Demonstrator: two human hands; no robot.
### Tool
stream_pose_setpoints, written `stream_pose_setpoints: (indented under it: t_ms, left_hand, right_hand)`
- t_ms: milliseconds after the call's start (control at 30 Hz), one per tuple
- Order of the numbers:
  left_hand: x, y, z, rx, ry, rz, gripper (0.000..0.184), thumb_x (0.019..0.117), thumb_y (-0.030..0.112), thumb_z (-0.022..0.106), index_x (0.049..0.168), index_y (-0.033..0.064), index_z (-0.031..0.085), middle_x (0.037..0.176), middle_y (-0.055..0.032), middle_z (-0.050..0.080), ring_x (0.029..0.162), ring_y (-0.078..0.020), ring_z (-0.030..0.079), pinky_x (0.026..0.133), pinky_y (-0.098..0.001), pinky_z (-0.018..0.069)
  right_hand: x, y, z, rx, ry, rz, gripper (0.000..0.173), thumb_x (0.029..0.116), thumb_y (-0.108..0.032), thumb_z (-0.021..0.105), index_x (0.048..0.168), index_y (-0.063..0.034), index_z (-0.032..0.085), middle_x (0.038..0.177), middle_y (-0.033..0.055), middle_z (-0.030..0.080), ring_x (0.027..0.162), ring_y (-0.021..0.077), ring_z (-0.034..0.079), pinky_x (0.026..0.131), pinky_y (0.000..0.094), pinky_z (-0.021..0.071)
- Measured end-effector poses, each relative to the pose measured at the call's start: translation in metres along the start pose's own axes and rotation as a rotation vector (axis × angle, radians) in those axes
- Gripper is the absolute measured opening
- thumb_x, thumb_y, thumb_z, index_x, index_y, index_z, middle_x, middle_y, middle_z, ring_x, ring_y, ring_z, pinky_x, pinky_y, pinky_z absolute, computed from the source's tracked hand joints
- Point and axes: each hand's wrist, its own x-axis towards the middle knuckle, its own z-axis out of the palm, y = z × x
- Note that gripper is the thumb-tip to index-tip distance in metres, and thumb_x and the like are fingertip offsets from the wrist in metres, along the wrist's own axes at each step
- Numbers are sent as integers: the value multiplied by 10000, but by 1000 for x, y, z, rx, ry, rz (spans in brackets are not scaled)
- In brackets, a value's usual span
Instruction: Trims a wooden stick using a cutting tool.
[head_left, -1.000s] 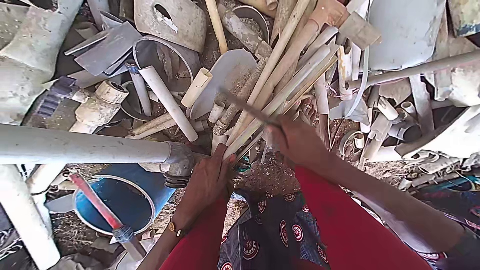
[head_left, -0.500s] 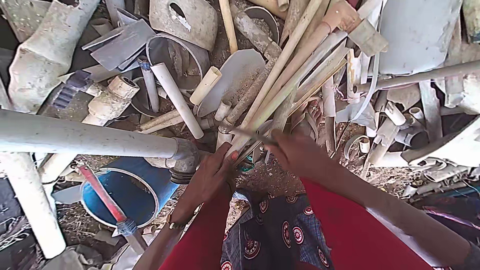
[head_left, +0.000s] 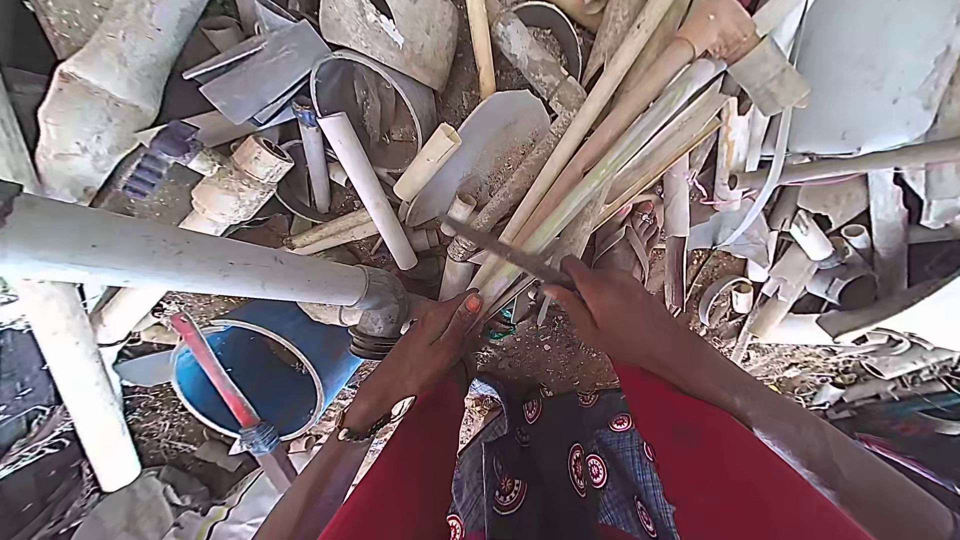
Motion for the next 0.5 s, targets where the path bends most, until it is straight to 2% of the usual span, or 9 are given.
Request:
stream_pose_setpoints:
  t_ms: [67,133,200,267,333,400,467,500]
  left_hand:
    - [1,1,1,57,1,-5,540,1086,545,230,1024,159,603,698,115,456,567,25,442,537,-172,400]
    - [3,3,2,58,-6,-19,534,1083,557,240,1013,167,598,684,111,443,547,16,433,519,-182,396]
    - [6,6,4,60,-8,-10,519,1083,559,242,975,182,582,669,116,434,541,18,433,513,-179,397]
    - [9,7,6,90,2,4,520,1090,540,242,967,170,586,683,108,440,574,13,446,544,-185,399]
    - [9,7,7,95,4,-9,509,1093,524,247,972,167,589,682,110,439,569,19,438,540,-178,395]
    - [10,7,10,90,20,-31,501,1097,497,263,971,141,592,671,105,442,547,19,432,525,-178,396]
    - [9,6,10,97,23,-46,526,1090,523,261,1006,138,609,701,99,458,580,11,447,558,-188,407]
    - [9,6,9,94,20,-37,541,1087,539,261,1031,137,620,699,97,465,575,10,455,550,-189,416]
  right_hand:
    - [2,-9,-10,-64,-158,35,406,1100,-395,400,1048,-40,589,633,60,524,601,260,609,560,413,500]
    - [8,-11,-22,-92,-224,78,377,1105,-388,403,1095,-53,575,628,43,514,601,248,601,563,412,494]
    - [14,-6,-24,-65,-98,116,349,1090,-375,422,1056,-56,560,581,10,467,517,201,552,485,378,457]
    - [19,-7,-19,-27,-47,170,361,1091,-389,425,1067,-54,556,586,9,462,512,196,543,480,375,450]
    - [18,-20,-14,33,-206,175,379,1100,-377,423,1113,-30,575,637,66,541,591,264,612,553,452,514]
    - [20,-36,-16,11,-473,148,426,1120,-395,372,1224,-26,561,788,130,613,788,334,662,727,498,530]
    - [24,-39,-20,17,-519,141,424,1120,-408,362,1210,-43,556,785,104,586,773,295,637,717,458,516]
    - [25,-35,-22,55,-427,160,400,1114,-384,404,1169,-29,579,739,96,578,712,279,628,667,452,517]
